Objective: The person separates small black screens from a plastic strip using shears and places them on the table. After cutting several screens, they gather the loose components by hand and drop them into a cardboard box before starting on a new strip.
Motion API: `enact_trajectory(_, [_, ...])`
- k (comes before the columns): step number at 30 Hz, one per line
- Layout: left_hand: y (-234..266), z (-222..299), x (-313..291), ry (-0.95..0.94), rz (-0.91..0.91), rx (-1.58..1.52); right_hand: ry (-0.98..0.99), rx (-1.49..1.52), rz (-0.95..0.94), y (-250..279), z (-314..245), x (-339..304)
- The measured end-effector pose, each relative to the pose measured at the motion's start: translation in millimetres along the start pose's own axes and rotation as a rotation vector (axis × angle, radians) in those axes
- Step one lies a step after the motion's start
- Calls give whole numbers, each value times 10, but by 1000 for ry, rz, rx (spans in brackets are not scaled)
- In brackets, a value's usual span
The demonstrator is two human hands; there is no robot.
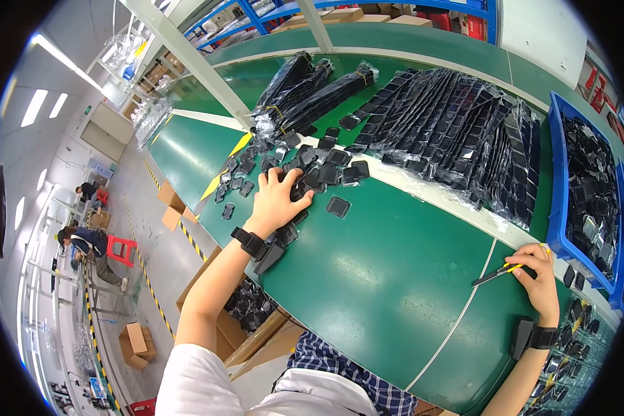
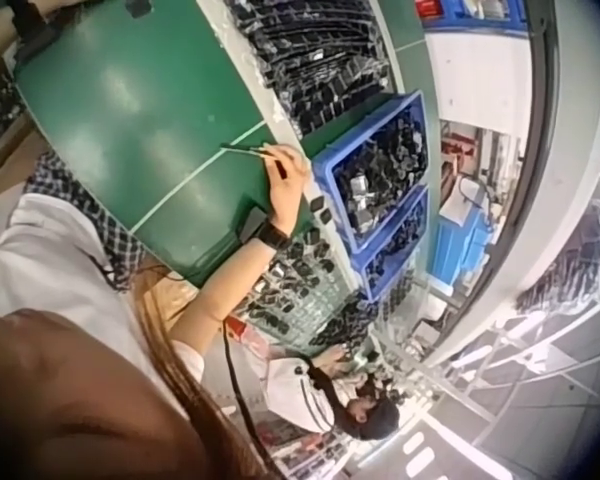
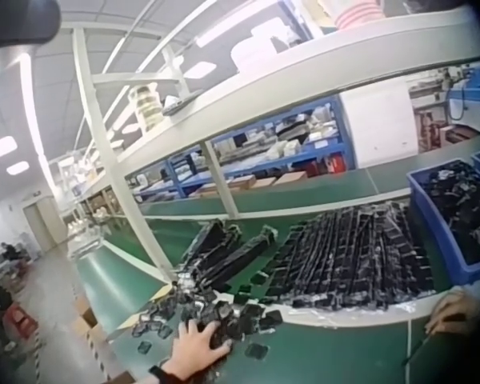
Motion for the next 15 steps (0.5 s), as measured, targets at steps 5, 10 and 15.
enact_trajectory(5, [107, 71, 63, -145, 68, -11, -5, 6, 0, 7, -14, -1])
enact_trajectory(10, [98, -30, 146, -232, -27, -220, -5, 12, -5, 2, -4, 2])
enact_trajectory(15, [266, -377, 166, -182, 187, -474, 28, 20, -7, -21, -5, 10])
Point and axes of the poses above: each hand's wrist, its own x-axis towards the middle knuckle, its own y-axis out of the back of the hand, z = x × y, the point moved 9 cm from there along x, towards the middle knuckle, and after that the axes turned 12 degrees about -z, right-handed, at the moved point
